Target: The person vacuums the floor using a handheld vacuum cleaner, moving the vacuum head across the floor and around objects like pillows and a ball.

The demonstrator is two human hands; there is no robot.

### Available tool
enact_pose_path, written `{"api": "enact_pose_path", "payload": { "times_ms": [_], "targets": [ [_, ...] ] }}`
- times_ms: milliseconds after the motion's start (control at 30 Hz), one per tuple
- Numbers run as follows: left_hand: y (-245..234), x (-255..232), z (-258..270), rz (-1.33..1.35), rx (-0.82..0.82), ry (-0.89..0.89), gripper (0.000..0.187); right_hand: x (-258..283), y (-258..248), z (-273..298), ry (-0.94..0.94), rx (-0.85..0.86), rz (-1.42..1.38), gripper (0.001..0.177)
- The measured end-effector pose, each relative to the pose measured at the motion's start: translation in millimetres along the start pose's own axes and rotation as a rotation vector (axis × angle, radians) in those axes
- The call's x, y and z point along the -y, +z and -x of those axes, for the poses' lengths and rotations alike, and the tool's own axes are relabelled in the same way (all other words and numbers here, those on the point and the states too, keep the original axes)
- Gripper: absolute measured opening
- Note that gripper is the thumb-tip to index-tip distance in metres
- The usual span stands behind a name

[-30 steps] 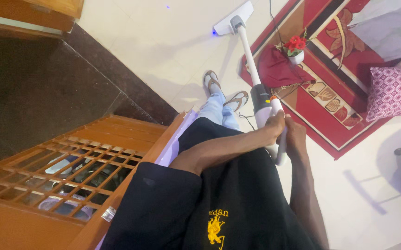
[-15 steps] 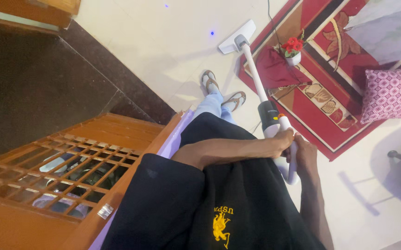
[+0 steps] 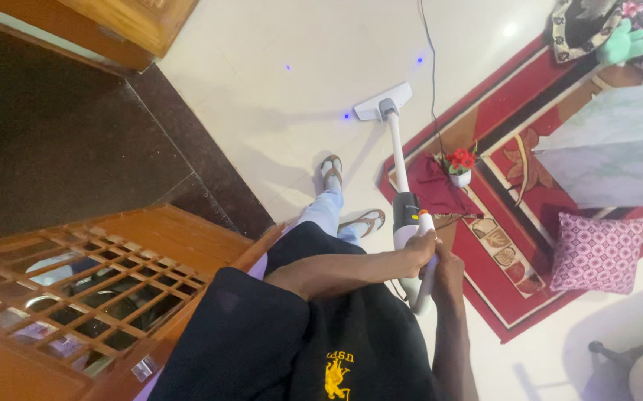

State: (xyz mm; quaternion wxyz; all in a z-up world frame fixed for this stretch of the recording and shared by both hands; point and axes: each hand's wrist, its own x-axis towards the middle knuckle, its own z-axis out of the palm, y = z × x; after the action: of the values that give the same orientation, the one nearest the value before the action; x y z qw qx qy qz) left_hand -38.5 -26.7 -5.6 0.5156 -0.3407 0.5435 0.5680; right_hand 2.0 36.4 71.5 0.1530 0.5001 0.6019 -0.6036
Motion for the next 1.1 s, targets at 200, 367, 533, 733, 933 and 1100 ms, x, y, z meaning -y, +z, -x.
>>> {"api": "enact_pose_path", "payload": {
  "times_ms": [200,367,533,733,933,1100],
  "targets": [
    [-28,-67,10,0.06,-0.046,0.015,0.065,14,32,-54,-0.183,-0.01,0.11,0.052],
    [-66,-125,-7,0.044,-0.055,-0.009,0.066,56,81,-87,-0.4,-0.011,0.623,0.042],
    [-114,-188,-12,0.097,-0.045,-0.012,0.069,116,141,-99,-0.744,0.043,1.029,0.029],
    [-158,-248,-26,0.077,-0.077,0.028,0.075,202,225,-92,-0.193,0.041,0.42,0.045],
    [-227,-300,-29,-0.192,-0.185,0.506,0.063,240,298,-118,-0.192,0.137,0.254,0.041],
    [-283,-363,-34,0.125,-0.263,0.262,0.072,259,357,-163,-0.583,0.176,0.752,0.045]
  ]
}}
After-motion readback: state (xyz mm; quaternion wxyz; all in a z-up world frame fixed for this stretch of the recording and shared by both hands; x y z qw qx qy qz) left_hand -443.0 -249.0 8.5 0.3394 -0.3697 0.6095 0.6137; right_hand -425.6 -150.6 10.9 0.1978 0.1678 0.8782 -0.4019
